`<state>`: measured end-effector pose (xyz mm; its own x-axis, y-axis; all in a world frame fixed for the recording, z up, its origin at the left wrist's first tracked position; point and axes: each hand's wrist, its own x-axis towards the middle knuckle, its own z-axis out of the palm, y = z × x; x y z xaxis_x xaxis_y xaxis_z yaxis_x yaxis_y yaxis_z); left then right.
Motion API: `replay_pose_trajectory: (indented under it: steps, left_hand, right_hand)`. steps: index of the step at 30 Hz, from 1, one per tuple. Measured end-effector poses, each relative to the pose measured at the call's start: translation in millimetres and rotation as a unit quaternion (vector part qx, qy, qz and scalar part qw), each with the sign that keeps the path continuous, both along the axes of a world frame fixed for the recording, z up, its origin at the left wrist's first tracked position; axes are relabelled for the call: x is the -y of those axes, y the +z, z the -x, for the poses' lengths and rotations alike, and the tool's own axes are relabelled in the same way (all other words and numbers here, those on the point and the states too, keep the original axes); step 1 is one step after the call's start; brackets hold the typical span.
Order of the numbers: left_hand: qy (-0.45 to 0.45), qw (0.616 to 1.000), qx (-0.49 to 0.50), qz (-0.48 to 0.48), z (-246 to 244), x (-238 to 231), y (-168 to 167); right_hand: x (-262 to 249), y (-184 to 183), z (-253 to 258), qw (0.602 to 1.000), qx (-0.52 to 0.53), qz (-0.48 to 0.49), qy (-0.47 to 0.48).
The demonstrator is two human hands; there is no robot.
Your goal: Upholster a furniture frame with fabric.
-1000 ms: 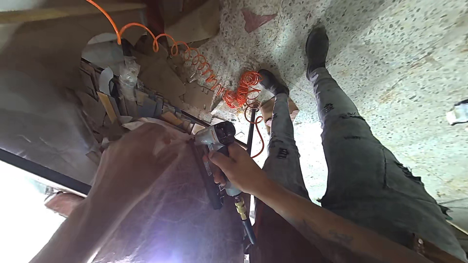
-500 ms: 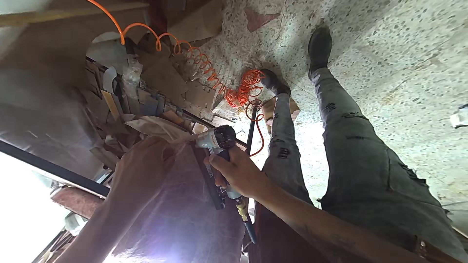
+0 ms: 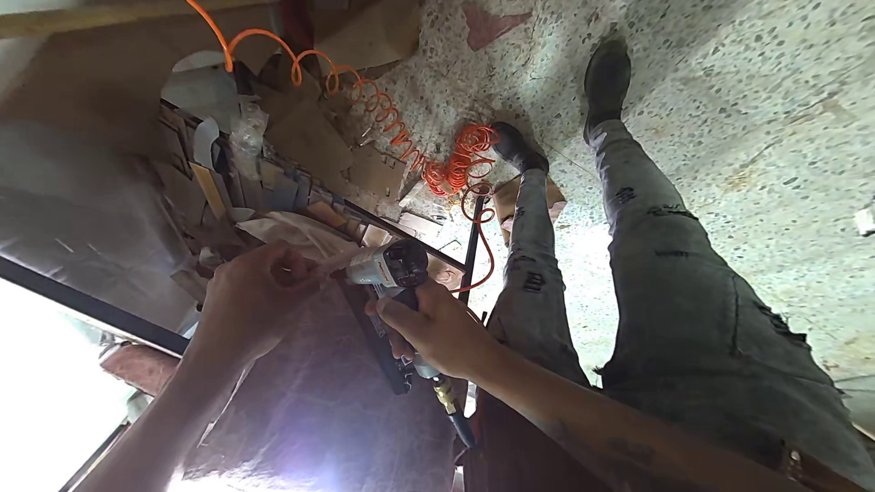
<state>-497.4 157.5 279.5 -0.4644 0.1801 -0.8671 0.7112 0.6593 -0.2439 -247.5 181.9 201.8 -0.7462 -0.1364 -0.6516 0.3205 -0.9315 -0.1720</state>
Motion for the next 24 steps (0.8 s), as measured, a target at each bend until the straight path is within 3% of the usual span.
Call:
replay_pose_trajectory:
  steps: [12, 18, 24]
  left_hand:
    - [0.014, 0.999, 0.000, -0.039, -2, 7, 6]
    - [-0.182, 0.980, -0.021, -0.080, -34, 5, 59]
    - [-0.184, 0.975, -0.074, -0.102, -52, 22, 68]
  right_hand:
    - [1, 3, 8, 0.997, 0.010, -0.056, 0.054]
    - [1, 3, 0, 0.998, 0.004, -0.052, 0.024]
    - [-6, 11, -7, 0.998, 0.012, -0.062, 0.012]
